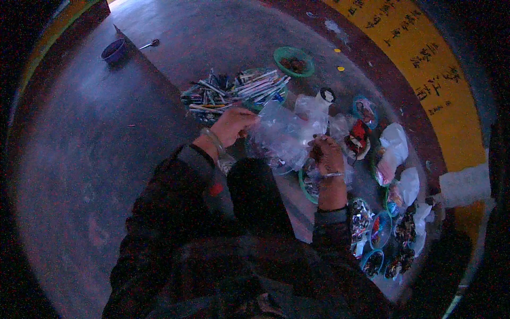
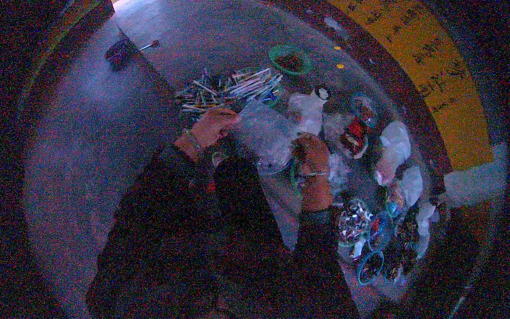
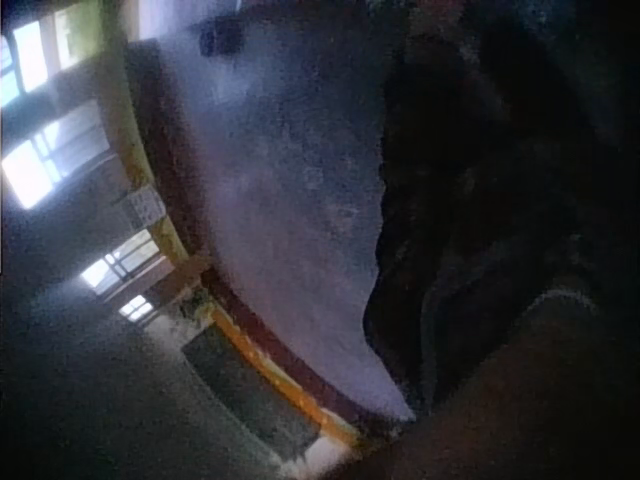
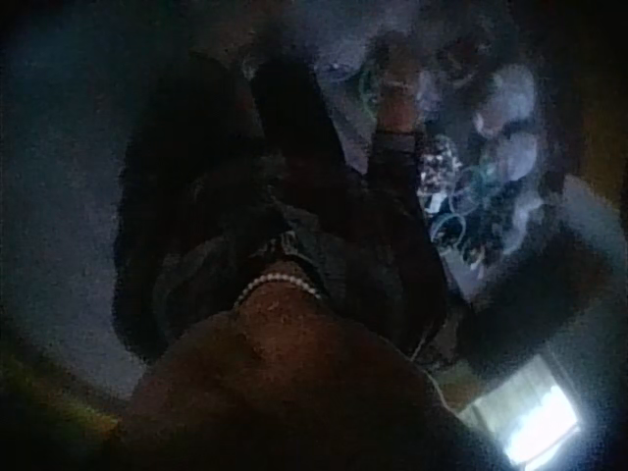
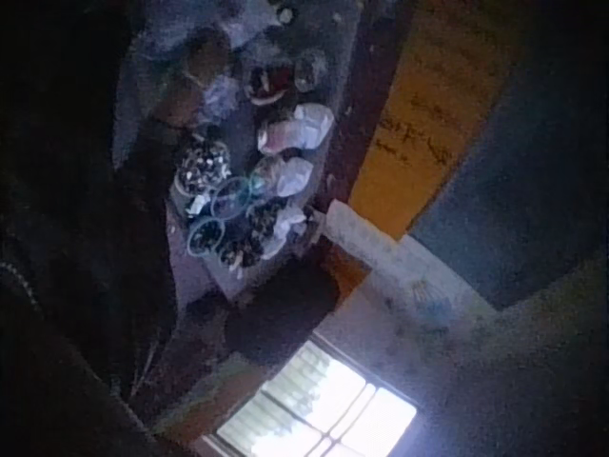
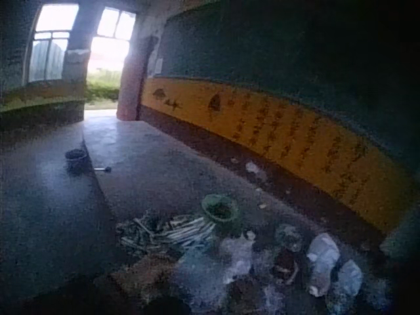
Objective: The person sits on the floor and sorts small items from a clear plastic bag into a green bowl. They handle the items one by one, transferring them from the bag to the bowl. The workspace includes a pile of sticks and other packaged items on the floor.
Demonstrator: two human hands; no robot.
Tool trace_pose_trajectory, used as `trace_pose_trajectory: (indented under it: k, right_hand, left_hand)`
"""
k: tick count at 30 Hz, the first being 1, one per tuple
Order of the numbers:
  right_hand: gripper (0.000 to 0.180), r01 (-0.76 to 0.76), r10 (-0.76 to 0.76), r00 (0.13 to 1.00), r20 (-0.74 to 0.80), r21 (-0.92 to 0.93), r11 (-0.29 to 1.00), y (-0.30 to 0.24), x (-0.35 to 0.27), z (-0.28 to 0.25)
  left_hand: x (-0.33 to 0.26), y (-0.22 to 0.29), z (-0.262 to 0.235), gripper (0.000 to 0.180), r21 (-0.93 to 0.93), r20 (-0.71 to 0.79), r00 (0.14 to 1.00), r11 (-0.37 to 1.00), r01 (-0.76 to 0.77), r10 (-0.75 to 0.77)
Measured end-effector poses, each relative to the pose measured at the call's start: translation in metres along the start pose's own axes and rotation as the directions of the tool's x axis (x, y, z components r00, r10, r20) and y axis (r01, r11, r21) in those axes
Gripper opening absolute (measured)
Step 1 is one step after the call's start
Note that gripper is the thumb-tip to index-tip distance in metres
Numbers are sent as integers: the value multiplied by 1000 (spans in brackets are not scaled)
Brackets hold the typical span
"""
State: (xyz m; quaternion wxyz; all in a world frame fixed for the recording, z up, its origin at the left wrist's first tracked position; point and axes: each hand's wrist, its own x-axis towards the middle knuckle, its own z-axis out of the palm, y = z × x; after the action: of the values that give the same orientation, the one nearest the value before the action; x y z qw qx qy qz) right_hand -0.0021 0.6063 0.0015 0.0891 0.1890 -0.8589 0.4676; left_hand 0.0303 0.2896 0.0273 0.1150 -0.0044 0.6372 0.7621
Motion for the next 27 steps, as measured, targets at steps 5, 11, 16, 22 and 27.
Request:
trace_pose_trajectory:
  k: [5,11,16,22,27]
  right_hand:
    - [15,19,-19,1000,3,-65,998,21,-10,-13]
    - [17,-117,111,990,-90,-68,991,81,-13,18]
    - [21,-243,233,969,-82,-483,841,119,-18,48]
    - [25,-308,382,924,2,-590,746,105,-10,61]
    - [29,-226,313,950,-17,-727,648,113,24,37]
  left_hand:
    - [1,6,17,15,-88,-61,994,993,81,-86]
    - [32,-58,4,12,-109,128,989,990,94,-79]
    - [69,-125,1,17,710,191,981,685,-167,41]
    - [103,-248,-12,23,95,-28,999,995,-31,33]
    - [114,-253,9,24,661,-82,996,746,82,-38]
